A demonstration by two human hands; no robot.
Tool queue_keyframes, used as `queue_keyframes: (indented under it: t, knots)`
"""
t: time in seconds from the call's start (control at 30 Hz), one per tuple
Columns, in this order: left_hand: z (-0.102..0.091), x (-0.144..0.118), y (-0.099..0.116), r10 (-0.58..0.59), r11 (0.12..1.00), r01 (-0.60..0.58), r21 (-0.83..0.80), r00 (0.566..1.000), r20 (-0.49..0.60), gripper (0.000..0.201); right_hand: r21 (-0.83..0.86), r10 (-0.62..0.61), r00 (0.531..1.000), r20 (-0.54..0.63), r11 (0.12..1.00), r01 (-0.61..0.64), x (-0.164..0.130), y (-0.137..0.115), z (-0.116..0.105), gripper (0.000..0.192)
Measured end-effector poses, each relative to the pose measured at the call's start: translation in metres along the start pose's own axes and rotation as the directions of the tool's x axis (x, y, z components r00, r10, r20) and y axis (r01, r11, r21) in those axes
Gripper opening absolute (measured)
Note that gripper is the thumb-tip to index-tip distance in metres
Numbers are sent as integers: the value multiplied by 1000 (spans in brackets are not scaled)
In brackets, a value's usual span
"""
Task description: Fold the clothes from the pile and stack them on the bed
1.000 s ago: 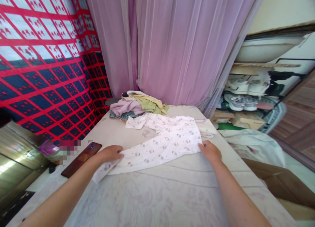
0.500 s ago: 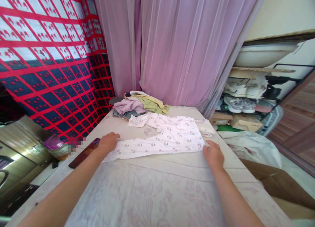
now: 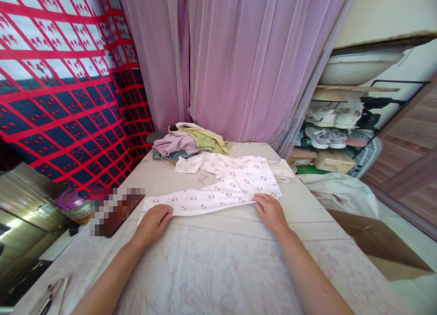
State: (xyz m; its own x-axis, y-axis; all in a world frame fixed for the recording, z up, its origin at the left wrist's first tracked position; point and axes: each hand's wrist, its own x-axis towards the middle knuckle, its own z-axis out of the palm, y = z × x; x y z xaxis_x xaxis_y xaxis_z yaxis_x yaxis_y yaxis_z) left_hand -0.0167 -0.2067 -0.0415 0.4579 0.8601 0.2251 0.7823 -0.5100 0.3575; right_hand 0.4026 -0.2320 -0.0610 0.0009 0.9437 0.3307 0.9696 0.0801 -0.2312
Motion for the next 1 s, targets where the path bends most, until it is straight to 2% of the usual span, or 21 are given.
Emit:
queue_keyframes:
  t: [0.07,0.2,0.3,0.37,0.43,0.5,0.57,0.6,0.67,0.73,0.8,0.9,1.0]
  knots:
    - [-5,-3,6,22,1000,-22,-5,999,30,28,-14,-4,1000,5,1000,4,-4,1,-3,28]
    - [-11,-8,19,57,996,-66,51,985,160,24,-22,14,996,89,1000,-13,-9,4,-3,30]
    - [-11,-7,20,50,998,-58,35,977,207,28,-30,44,996,82,999,-41,-10,2,0,34]
    - [-11,-4,14,-23,1000,21,12,983,180,36,-39,43,998,39,998,-41,-8,-3,1,36]
    - [-11,-1,1,-145,989,145,13,988,56,39,-45,21,1000,-19,999,-22,-7,-11,4,36]
    - [-11,1,-16,-264,961,272,48,957,-120,35,-61,-1,1000,-29,998,-1,-7,-22,9,37]
    - [-11,1,-34,-344,923,370,101,915,-212,37,-98,3,999,36,995,1,-9,-31,16,40]
    - [-11,1,-41,-372,907,401,129,906,-204,39,-121,19,997,77,993,-9,-10,-36,19,41]
    - [-12,0,-51,-411,886,428,178,903,-123,38,-160,55,990,132,987,-33,-12,-41,24,41]
    - [-14,-1,-53,-418,889,416,189,908,-33,33,-180,69,987,144,983,-42,-13,-43,26,41]
    - [-17,-1,-49,-433,893,429,134,901,2,29,-191,70,987,145,981,-41,-14,-44,26,42]
    - [-23,1,-42,-522,853,522,-3,853,-18,30,-204,72,987,142,978,-42,-14,-43,26,42]
    - [-30,2,-43,-613,790,613,1,790,-13,30,-204,66,990,124,978,-40,-14,-41,27,41]
